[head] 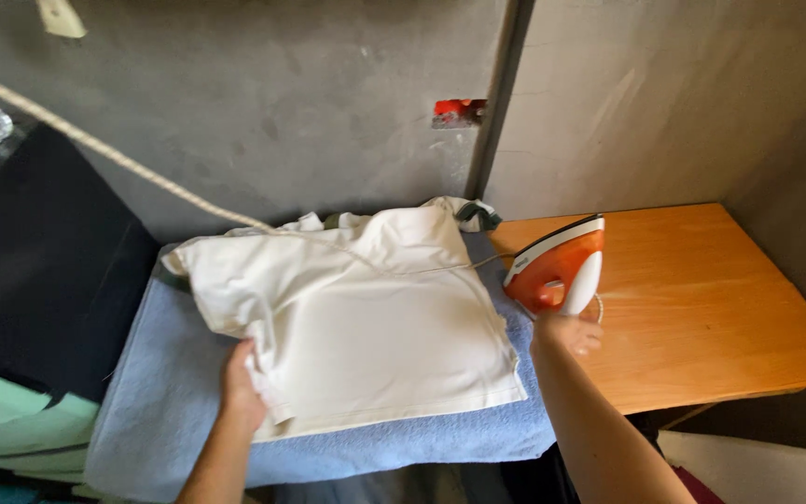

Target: The person irons a white polo shirt on a blue towel laid over a wooden table. They use an orange and white iron to smooth the front, sleeves, and back of the shirt, periodically adjusting the fabric and flipping the garment to reach different areas.

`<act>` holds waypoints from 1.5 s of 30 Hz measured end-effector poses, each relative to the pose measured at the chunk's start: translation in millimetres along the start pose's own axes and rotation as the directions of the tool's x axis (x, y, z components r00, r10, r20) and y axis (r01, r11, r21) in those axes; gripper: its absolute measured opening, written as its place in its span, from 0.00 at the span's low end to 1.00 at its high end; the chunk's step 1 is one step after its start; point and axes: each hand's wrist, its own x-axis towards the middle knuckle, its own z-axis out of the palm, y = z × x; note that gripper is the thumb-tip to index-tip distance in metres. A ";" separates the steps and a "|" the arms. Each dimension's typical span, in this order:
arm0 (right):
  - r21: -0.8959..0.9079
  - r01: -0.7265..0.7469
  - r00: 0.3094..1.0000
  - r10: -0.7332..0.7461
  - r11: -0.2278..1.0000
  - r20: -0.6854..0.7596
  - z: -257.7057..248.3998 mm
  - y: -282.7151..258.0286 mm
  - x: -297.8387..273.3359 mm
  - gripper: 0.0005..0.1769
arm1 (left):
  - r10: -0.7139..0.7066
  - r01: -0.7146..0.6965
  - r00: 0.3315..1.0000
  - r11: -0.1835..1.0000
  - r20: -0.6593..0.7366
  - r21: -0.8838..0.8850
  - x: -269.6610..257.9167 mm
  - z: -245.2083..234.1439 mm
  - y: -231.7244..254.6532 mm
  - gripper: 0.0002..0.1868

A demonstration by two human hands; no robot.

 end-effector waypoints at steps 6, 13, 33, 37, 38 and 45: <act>0.209 0.542 0.634 -0.560 0.814 0.534 26.4 61.7 -91.9 0.12 | -0.438 0.319 0.865 0.857 0.244 0.405 -58.0 21.0 -14.2 0.30; 0.226 0.925 -0.172 -0.194 0.306 0.966 40.2 30.8 -300.7 0.13 | -0.823 -0.009 0.329 0.487 0.462 0.873 -129.8 33.7 8.1 0.36; 0.364 -0.692 0.367 -0.130 0.623 0.921 -119.5 -123.2 -277.5 0.22 | 0.220 -0.406 0.911 0.635 0.350 0.657 72.8 -63.6 -5.1 0.48; 0.459 -0.656 0.341 -0.307 0.599 0.888 -171.8 -175.3 -286.0 0.27 | 0.205 -0.763 0.591 0.457 0.780 0.457 -5.0 -11.9 8.6 0.38; 0.470 -0.657 0.342 -0.324 0.589 0.882 -177.0 -184.5 -289.9 0.27 | 0.170 -0.786 0.536 0.458 0.827 0.415 -25.0 -2.5 13.4 0.36; 0.510 -0.708 0.390 -0.333 0.489 0.859 -191.2 -202.1 -283.8 0.26 | 0.103 -0.332 0.693 0.925 0.714 0.188 -68.7 39.9 87.1 0.24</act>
